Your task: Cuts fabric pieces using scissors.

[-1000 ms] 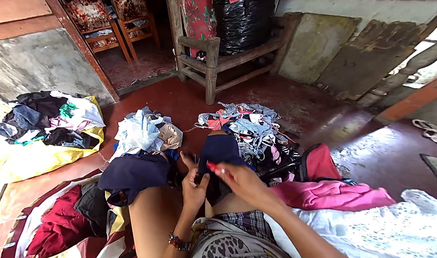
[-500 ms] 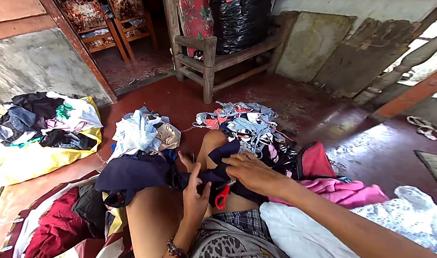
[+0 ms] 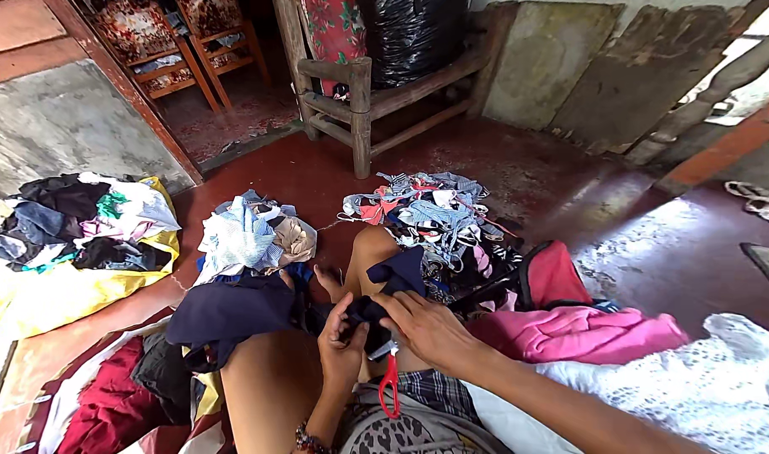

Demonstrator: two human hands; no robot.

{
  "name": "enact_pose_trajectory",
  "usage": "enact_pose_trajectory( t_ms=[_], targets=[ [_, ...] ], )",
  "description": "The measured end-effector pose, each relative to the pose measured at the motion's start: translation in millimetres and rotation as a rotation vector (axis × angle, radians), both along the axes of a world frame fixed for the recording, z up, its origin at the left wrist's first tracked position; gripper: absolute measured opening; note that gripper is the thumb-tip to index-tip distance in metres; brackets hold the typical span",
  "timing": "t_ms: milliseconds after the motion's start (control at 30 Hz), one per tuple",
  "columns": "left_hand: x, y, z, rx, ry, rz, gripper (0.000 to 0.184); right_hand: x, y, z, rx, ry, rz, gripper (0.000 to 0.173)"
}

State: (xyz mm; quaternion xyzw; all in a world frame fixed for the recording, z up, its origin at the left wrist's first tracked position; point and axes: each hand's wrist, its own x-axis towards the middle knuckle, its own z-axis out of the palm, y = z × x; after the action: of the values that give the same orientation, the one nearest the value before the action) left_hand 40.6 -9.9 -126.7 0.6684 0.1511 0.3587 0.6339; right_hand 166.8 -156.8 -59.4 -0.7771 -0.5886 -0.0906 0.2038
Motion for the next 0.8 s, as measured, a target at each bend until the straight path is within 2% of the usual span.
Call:
enact_pose_trajectory(
  t_ms=[100, 200, 433, 567, 700, 800],
  targets=[
    [0, -3, 0, -0.019, -0.049, 0.001, 0.057, -4, 4, -7, -0.049, -0.024, 0.018, 0.032],
    [0, -3, -1, -0.071, -0.076, 0.008, 0.051, -3, 1, -15, -0.033, -0.081, 0.075, 0.01],
    [0, 4, -8, -0.338, -0.188, -0.036, 0.027, -10, -1, -14, 0.008, -0.094, 0.171, 0.012],
    [-1, 6, -9, -0.435, -0.18, -0.079, 0.03, -13, -2, -22, 0.025, -0.123, 0.222, 0.011],
    [-1, 7, -6, -0.47, -0.171, -0.101, 0.05, -13, -3, -22, 0.068, -0.124, 0.245, 0.013],
    [-1, 6, -7, -0.489, -0.188, -0.111, 0.052, -14, -3, -23, 0.096, -0.125, 0.265, 0.013]
  ],
)
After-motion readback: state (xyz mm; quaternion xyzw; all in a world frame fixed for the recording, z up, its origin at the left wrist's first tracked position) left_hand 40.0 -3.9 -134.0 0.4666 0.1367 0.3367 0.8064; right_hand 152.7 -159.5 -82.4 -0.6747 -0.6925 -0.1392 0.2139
